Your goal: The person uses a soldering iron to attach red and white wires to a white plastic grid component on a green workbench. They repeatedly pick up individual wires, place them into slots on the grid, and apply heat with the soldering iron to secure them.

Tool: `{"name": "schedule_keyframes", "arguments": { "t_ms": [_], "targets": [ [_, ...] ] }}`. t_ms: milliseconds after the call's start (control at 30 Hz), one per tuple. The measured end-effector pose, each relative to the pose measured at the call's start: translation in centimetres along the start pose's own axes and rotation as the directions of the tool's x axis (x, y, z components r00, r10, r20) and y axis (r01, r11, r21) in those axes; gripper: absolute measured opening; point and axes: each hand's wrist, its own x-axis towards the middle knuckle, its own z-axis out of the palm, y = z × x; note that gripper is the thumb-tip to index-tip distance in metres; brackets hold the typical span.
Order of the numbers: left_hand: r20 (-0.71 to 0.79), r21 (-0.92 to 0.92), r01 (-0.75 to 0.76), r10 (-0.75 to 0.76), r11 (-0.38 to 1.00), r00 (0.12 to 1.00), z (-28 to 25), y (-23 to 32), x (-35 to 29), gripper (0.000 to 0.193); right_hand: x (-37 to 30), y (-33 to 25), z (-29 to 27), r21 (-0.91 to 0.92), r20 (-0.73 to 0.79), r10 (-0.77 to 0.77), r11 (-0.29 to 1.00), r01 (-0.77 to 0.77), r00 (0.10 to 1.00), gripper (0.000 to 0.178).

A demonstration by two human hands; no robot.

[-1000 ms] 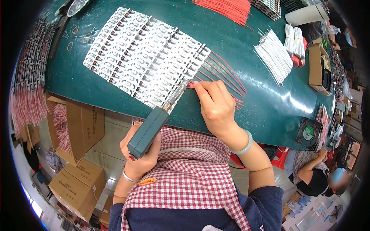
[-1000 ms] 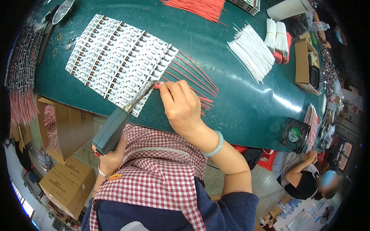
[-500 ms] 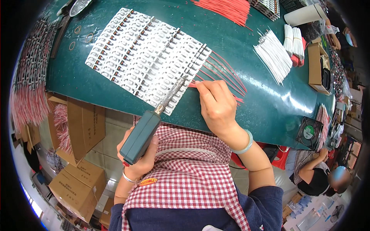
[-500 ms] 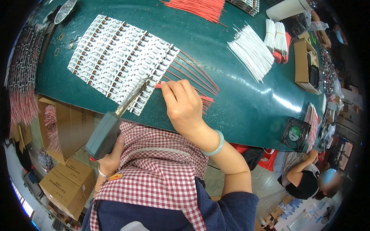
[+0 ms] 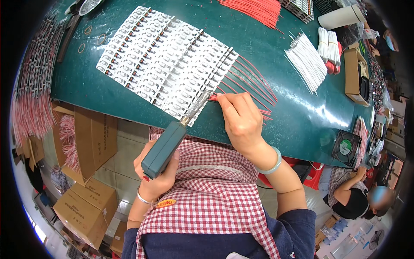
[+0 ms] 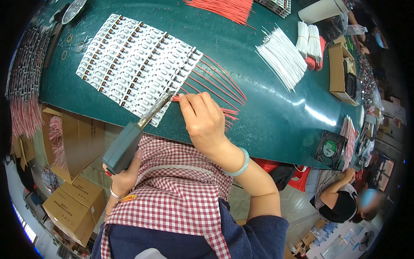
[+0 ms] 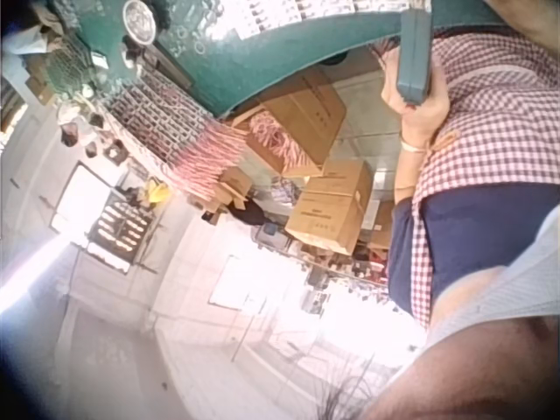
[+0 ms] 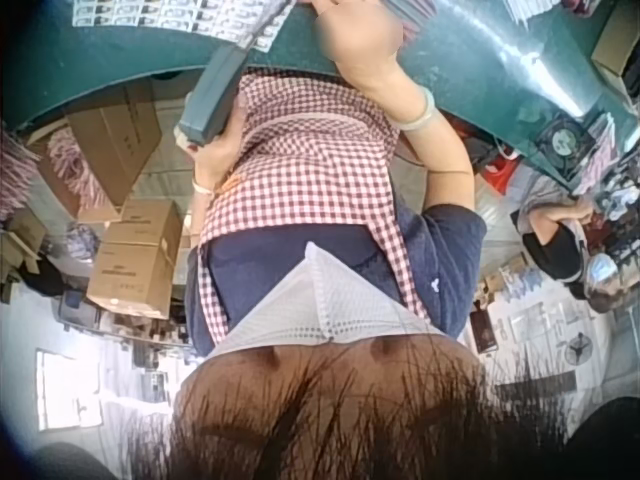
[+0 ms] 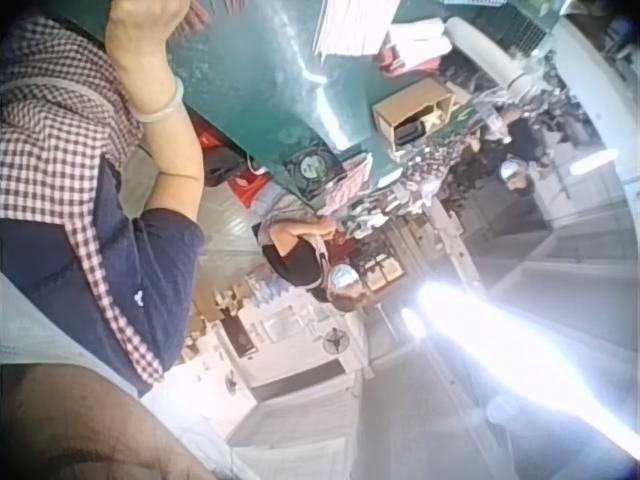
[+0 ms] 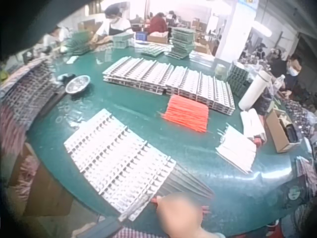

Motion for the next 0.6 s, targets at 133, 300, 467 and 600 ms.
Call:
{"name": "schedule_keyframes", "arguments": {
  "t_ms": [133, 300, 467, 600],
  "targets": [
    [0.005, 0.014, -0.005, 0.005, 1.000, 1.000, 0.1, 0.2, 0.2, 0.022, 0.0, 0.0, 0.0, -0.005, 0.004, -0.005, 1.000, 0.005, 1.000, 0.029],
    [0.015, 0.019, 0.005, -0.005, 1.000, 1.000, 0.1, 0.2, 0.3, 0.020, -0.2, 0.1, 0.1, -0.039, 0.022, -0.039, 0.998, 0.040, 0.999, 0.029],
    [-0.028, -0.023, 0.027, -0.027, 0.999, 0.999, -0.1, -0.7, -0.7, 0.022, -0.1, 0.0, 0.0, -0.044, 0.032, -0.033, 0.998, 0.034, 0.999, 0.027],
    [-0.054, -0.054, 0.078, -0.081, 0.995, 0.995, -0.3, -0.9, -1.4, 0.025, -0.1, 0.0, 0.3, -0.053, 0.009, -0.031, 0.998, 0.031, 0.999, 0.026]
  ]
}}
